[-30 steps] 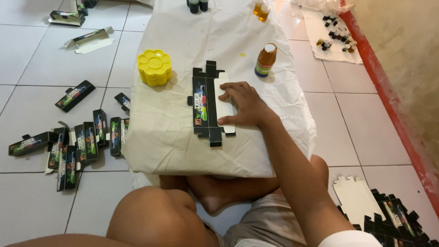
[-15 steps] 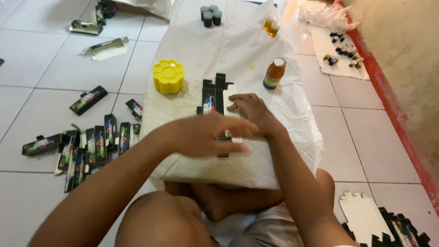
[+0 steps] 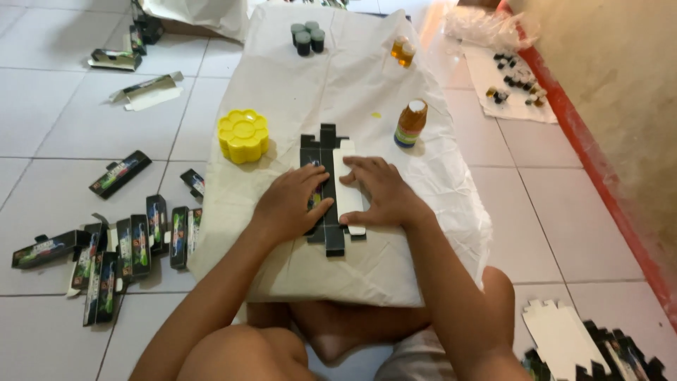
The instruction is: The person assembles a cardboard box by folding its flaps and pressing them into place by hand.
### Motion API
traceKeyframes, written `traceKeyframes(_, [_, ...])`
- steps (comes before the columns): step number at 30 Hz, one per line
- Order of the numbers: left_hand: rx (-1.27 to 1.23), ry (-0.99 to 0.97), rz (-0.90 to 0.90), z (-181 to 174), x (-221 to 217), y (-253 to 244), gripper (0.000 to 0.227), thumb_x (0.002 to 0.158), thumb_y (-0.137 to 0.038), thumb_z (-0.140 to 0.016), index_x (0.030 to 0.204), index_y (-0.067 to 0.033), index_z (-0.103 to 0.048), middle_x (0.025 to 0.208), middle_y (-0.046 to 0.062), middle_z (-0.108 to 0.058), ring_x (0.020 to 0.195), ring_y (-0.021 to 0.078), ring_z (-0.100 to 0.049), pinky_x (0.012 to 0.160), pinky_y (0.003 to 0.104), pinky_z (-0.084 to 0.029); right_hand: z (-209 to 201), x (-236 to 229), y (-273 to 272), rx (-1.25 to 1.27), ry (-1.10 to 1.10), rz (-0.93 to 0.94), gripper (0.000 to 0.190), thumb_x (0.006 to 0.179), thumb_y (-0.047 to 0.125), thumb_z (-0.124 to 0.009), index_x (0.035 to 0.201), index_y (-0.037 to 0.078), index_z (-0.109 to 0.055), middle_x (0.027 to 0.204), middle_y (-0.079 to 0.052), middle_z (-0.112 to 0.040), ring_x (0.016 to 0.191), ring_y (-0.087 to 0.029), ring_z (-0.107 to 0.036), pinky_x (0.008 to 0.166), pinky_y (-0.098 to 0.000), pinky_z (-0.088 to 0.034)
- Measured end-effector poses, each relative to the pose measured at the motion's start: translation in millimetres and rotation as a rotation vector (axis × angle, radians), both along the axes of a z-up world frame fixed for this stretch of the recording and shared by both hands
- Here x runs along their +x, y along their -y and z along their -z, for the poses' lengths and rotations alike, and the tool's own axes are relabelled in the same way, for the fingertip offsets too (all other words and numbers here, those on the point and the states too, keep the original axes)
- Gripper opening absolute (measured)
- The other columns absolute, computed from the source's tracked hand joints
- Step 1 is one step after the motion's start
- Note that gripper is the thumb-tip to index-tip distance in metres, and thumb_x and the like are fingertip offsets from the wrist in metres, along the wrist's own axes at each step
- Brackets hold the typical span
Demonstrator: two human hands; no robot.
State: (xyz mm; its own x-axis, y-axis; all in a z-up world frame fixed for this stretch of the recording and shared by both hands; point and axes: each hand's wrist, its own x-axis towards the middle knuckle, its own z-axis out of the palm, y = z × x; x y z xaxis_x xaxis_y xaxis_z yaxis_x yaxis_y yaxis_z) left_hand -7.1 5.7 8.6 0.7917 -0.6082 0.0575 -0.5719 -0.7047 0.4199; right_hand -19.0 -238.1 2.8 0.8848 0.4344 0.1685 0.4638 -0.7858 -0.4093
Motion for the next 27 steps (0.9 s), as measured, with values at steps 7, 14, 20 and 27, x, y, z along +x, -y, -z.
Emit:
traceKeyframes(7, [-0.007,0.035,-0.001,-0.2,1.4,0.1,0.058,0.104,-0.046,-0.05,0.15,-0.0116,-0.049,0.157,0.011,-0.046,0.15,0.0294,-0.037,0.125,0.049,-0.02,-4.2,-3.1,-0.5,0.064,0.005,-0.006,0.078,0.072,0.072,-0.08,0.122,0.016,-0.063,0.149,-0.009,-0.055,0.139,-0.037,-0.047,0.103,-0.0514,-0.039])
traceKeyframes(14, [-0.013,0.025,-0.017,-1.1,-0.9,-0.8,0.057,0.104,-0.046,-0.051,0.151,-0.0137,-0.05,0.157,0.008,-0.046,0.151,0.0279,-0.035,0.124,0.049,-0.019,-6.5,-3.9,-2.5,0.048,0.019,-0.036,0.083,0.067,0.073,-0.082,0.123,0.016,-0.061,0.151,-0.008,-0.054,0.139,-0.037,-0.047,0.103,-0.0504,-0.039])
traceKeyframes(20, [-0.017,0.0,-0.019,-4.9,-1.2,-2.5,0.058,0.103,-0.045,-0.051,0.152,-0.0136,-0.049,0.159,0.009,-0.045,0.151,0.0282,-0.035,0.125,0.049,-0.019,-5.3,-2.0,-3.6,0.083,-0.011,-0.005,0.057,0.084,0.057,-0.076,0.121,0.015,-0.063,0.149,-0.008,-0.056,0.139,-0.037,-0.047,0.104,-0.0509,-0.038])
traceKeyframes(27, [-0.039,-0.006,-0.016,-3.5,-1.0,-2.5,0.058,0.103,-0.046,-0.052,0.151,-0.0128,-0.05,0.158,0.009,-0.046,0.151,0.0278,-0.035,0.124,0.048,-0.02,-10.4,-2.7,-5.3,0.04,-0.048,0.002,0.081,0.068,0.069,-0.083,0.125,0.015,-0.064,0.152,-0.009,-0.053,0.141,-0.038,-0.045,0.107,-0.0518,-0.037])
